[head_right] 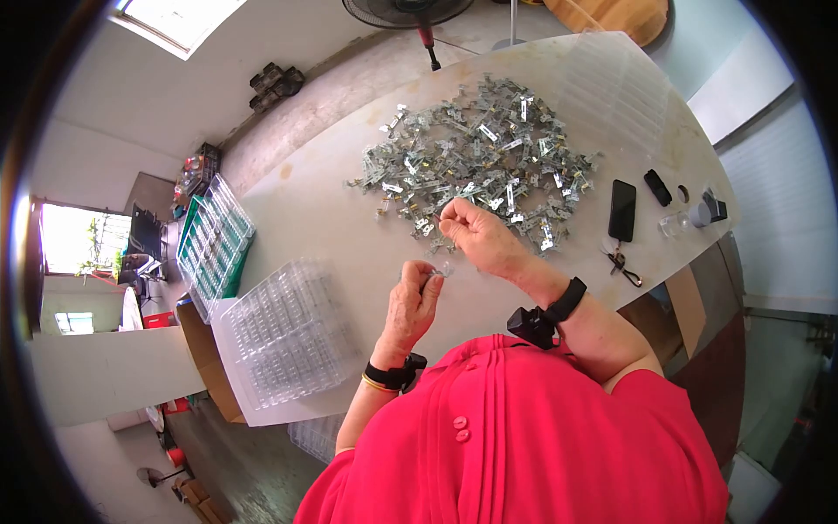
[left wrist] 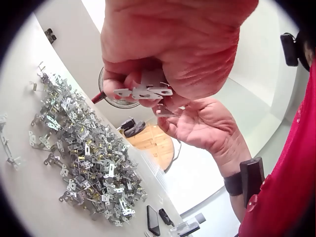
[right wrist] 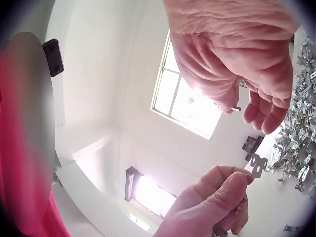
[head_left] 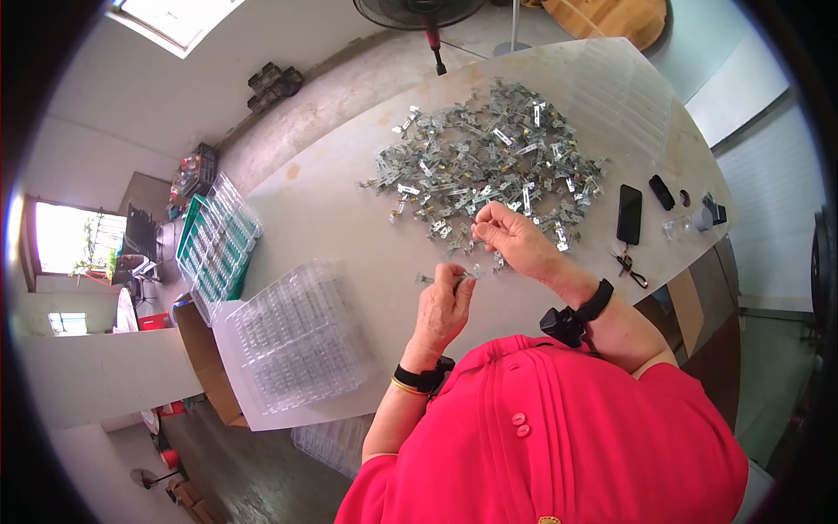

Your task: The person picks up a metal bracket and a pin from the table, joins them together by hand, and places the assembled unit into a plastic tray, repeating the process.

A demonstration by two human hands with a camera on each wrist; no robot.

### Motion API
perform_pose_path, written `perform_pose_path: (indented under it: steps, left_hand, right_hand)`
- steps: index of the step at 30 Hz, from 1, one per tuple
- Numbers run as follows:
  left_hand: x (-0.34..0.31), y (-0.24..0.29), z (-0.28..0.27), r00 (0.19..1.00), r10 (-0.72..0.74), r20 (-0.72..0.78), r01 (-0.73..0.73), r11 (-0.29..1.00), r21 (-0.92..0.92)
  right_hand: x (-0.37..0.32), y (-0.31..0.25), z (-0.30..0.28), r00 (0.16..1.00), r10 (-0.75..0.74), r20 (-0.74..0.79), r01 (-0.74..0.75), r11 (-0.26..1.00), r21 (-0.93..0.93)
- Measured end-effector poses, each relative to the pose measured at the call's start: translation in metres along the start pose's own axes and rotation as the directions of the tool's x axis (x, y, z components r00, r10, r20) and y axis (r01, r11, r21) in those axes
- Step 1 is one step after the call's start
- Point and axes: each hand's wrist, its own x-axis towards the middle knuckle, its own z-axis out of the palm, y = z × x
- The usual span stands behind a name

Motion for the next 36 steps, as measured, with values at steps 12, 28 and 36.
perform_pose_path:
  steps: [12, 28, 36]
  left_hand:
    - [0.005, -0.003, 0.002, 0.994, 0.055, -0.099, -0.028, 0.967, 0.255]
    - [0.012, -0.002, -0.033, 0.875, -0.245, 0.417, 0.458, 0.694, -0.555]
    - [0.013, -0.022, -0.028, 0.941, -0.24, 0.24, 0.339, 0.685, -0.645]
  right_hand:
    - [-0.011, 0.006, 0.015, 0.95, 0.259, 0.172, -0.253, 0.966, -0.057]
    - [0.006, 0.005, 0.004, 0.975, 0.198, 0.104, -0.2, 0.98, 0.017]
    - [0.007, -0.004, -0.001, 0.961, 0.232, 0.15, -0.229, 0.973, -0.037]
